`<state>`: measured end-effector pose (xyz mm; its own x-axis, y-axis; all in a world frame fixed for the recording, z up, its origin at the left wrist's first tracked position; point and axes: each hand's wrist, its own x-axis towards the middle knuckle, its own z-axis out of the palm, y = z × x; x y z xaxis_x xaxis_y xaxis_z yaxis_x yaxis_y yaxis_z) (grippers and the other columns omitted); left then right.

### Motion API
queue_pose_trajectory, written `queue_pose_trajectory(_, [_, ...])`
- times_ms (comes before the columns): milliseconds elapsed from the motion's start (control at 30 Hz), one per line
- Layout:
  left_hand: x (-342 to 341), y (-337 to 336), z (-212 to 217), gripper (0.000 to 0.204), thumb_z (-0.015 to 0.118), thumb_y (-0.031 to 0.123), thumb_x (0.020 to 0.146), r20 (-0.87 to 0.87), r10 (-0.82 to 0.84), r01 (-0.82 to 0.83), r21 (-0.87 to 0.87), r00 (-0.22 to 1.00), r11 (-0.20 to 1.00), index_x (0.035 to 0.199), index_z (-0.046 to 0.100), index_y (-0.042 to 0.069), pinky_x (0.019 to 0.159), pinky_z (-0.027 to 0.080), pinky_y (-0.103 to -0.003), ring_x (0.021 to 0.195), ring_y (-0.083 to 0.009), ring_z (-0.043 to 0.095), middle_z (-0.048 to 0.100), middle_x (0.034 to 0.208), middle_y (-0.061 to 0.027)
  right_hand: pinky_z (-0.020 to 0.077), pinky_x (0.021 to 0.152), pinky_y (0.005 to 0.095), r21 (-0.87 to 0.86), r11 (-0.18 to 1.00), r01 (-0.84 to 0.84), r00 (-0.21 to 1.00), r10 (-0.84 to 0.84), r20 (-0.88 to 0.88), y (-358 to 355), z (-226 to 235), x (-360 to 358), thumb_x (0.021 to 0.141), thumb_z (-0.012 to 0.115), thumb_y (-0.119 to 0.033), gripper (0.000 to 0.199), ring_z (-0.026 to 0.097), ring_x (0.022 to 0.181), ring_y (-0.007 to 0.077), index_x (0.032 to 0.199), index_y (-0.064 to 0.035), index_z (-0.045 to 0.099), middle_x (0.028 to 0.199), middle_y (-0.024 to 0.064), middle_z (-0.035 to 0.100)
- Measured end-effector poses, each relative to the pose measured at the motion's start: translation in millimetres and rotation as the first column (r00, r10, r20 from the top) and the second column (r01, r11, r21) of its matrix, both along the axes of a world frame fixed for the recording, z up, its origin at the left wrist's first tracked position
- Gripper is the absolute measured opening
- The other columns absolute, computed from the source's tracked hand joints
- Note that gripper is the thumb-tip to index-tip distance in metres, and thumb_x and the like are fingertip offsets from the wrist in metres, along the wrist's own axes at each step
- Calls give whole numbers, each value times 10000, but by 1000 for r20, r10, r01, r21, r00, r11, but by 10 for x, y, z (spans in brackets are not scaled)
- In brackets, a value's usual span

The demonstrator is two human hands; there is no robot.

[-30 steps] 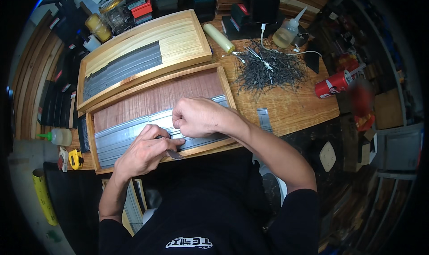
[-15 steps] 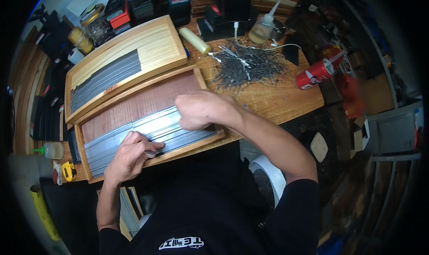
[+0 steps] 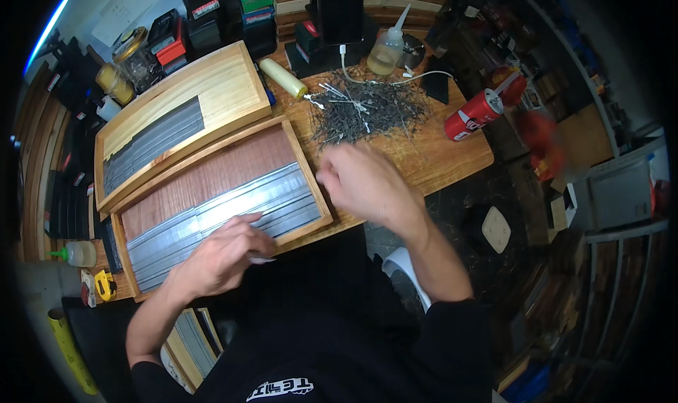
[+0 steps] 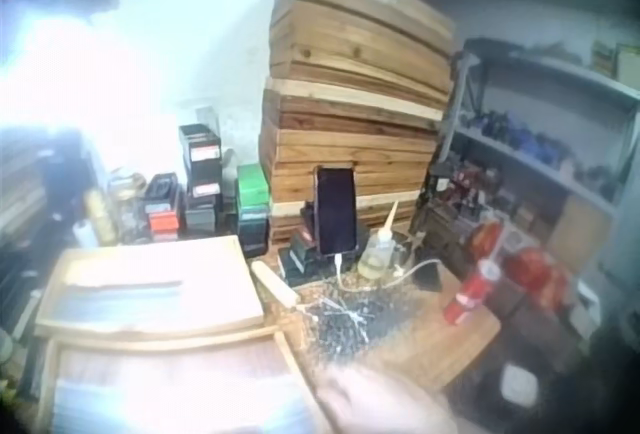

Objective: The person repeatedly picks up small metal strips from a wooden tray and places them into a second wooden tray. The person handles the strips one at a time, aligning them in rows within the tray.

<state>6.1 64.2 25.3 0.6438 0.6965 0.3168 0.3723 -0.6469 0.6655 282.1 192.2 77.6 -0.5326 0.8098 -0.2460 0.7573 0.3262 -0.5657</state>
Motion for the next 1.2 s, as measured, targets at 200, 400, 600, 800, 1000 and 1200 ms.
queue_pose_trajectory(200, [450, 610, -184, 178, 673, -59, 971, 33, -133, 133, -2, 991, 991, 1091, 567, 20, 1229, 450, -593, 990, -311, 762, 753, 1018, -149, 532, 636, 338, -23, 990, 140, 978, -142, -152, -433, -300, 123, 1013, 718, -70, 122, 660, 652, 157, 1008, 39, 772, 747, 109, 731])
queue_pose_trajectory(400, [517, 632, -303, 178, 697, -26, 983, 106, -72, 70, 26, 992, 997, 1087, 557, 8, 1127, 484, -553, 945, -368, 730, 743, 976, -182, 520, 637, 339, -53, 971, 233, 939, -239, -246, -500, -440, 129, 987, 715, -36, 92, 658, 665, 162, 990, 41, 765, 757, 123, 733])
queue_pose_trajectory(600, [490, 638, -215, 110, 655, 18, 1030, 30, -29, 30, -32, 999, 999, 1059, 549, 14, 970, 518, -480, 914, -360, 708, 715, 918, -226, 545, 646, 346, 31, 974, 222, 947, -208, -246, -505, -444, 133, 973, 726, -41, 86, 725, 688, 192, 987, 27, 777, 792, 147, 761])
queue_pose_trajectory(800, [-152, 222, -143, 66, 609, 16, 1058, 13, 96, -94, -119, 995, 988, 1056, 543, 19, 884, 554, -467, 867, -326, 713, 712, 903, -164, 548, 632, 337, -37, 970, 241, 942, -243, -230, -489, -422, 133, 984, 741, -66, 103, 718, 649, 178, 988, 27, 785, 771, 131, 764])
queue_pose_trajectory(1000, [-813, -511, 105, 39, 577, -7, 1084, -104, 402, -410, -374, 910, 832, 1053, 554, -11, 717, 598, -361, 798, -241, 725, 705, 916, -152, 585, 749, 429, -77, 971, 227, 949, -238, -206, -448, -365, 99, 996, 733, -144, 149, 771, 777, 330, 974, -7, 786, 819, 171, 775])
queue_pose_trajectory(1200, [-1216, -989, 213, 181, 481, 166, 1172, 171, 716, -578, -478, 677, 661, 1072, 569, 45, 923, 611, -413, 822, -184, 705, 640, 792, -78, 541, 639, 293, -21, 982, 185, 960, -185, -211, -348, -204, -24, 986, 759, -62, 95, 697, 672, 141, 1026, 24, 775, 797, 95, 762])
